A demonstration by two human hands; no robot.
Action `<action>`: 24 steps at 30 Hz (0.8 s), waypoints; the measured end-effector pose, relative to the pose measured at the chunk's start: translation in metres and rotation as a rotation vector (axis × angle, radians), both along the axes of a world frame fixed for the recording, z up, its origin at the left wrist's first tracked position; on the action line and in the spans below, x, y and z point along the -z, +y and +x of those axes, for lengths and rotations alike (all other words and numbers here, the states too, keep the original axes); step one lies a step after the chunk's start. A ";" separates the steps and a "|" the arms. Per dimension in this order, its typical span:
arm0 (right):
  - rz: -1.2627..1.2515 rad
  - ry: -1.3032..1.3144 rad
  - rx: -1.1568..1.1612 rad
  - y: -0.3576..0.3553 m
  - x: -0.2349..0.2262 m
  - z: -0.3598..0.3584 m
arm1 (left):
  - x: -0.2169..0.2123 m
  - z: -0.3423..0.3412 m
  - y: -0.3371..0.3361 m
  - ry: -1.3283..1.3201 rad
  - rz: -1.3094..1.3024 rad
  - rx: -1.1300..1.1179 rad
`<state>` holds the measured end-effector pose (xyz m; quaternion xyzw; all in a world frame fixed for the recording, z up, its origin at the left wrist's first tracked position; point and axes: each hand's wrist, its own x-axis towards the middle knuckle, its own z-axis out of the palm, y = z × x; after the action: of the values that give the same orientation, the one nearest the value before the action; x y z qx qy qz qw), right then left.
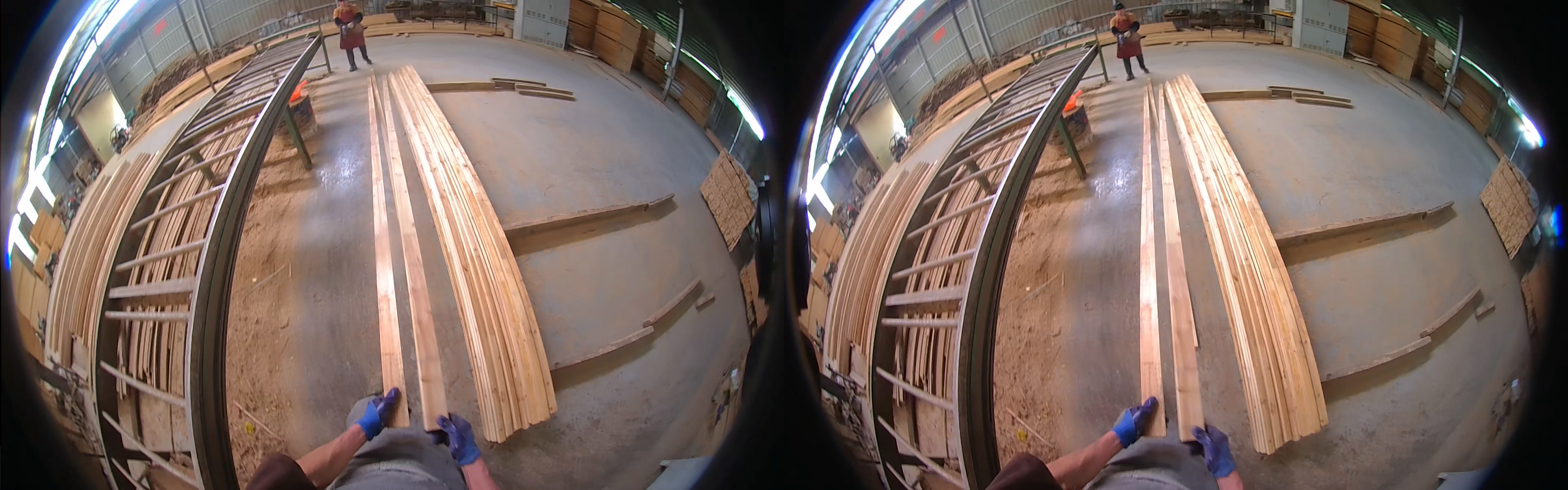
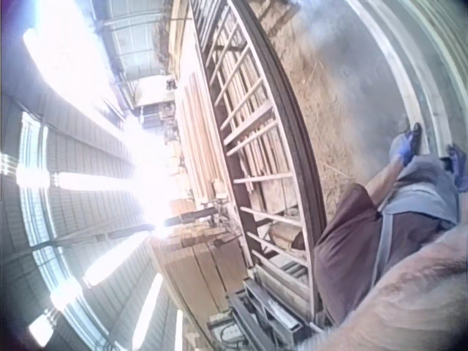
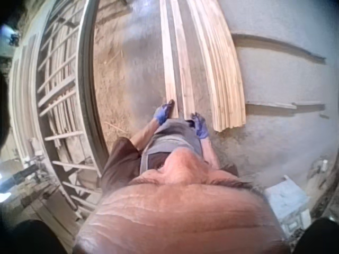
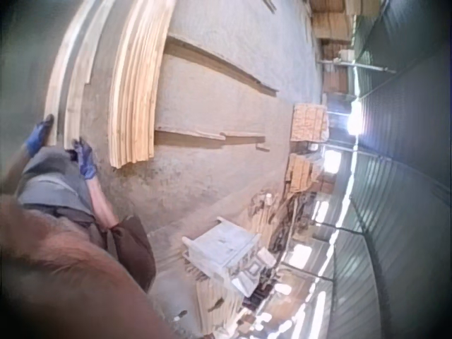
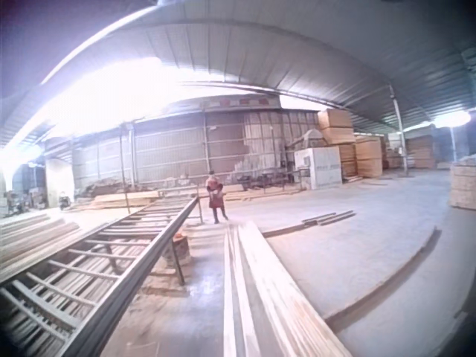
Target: The person picks up long, thin wooden planks from a pile on the floor and places them onto a metal rack. They repeat this process, moving planks from the floor to the rack and arranging them in a neat stack.
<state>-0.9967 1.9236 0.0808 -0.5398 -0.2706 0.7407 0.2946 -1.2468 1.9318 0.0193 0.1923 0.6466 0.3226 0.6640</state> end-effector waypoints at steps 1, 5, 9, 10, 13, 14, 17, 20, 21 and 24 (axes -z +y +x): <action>0.058 -0.048 -0.109 0.003 -0.006 -0.007 | -0.009 0.006 -0.008 -0.206 0.031 -0.122; 0.026 -0.051 -0.187 0.016 -0.057 -0.018 | -0.031 0.007 -0.019 -0.484 0.055 -0.327; 0.015 -0.061 -0.224 0.013 -0.059 -0.027 | -0.057 -0.023 -0.022 -0.574 0.009 -0.332; 0.026 -0.071 -0.242 0.014 -0.059 -0.032 | -0.059 -0.034 -0.029 -0.574 -0.007 -0.351; 0.041 -0.167 -0.352 0.016 -0.065 -0.054 | -0.062 -0.066 -0.043 -0.584 -0.031 -0.352; 0.009 -0.184 -0.398 0.019 -0.064 -0.062 | -0.062 -0.074 -0.046 -0.580 -0.024 -0.349; -0.026 -0.212 -0.418 0.026 -0.076 -0.097 | -0.048 -0.104 -0.058 -0.617 -0.049 -0.377; -0.077 -0.199 -0.412 0.038 -0.078 -0.123 | -0.062 -0.123 -0.062 -0.666 -0.090 -0.368; -0.080 -0.192 -0.404 0.045 -0.076 -0.134 | -0.061 -0.128 -0.063 -0.675 -0.088 -0.383; -0.103 -0.087 -0.431 0.053 -0.090 -0.159 | -0.059 -0.146 -0.072 -0.690 -0.094 -0.413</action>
<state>-1.1553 1.9767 0.1707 -0.5153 -0.3539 0.7754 0.0895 -1.3930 1.8596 0.0785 -0.0919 0.4247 0.4650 0.7713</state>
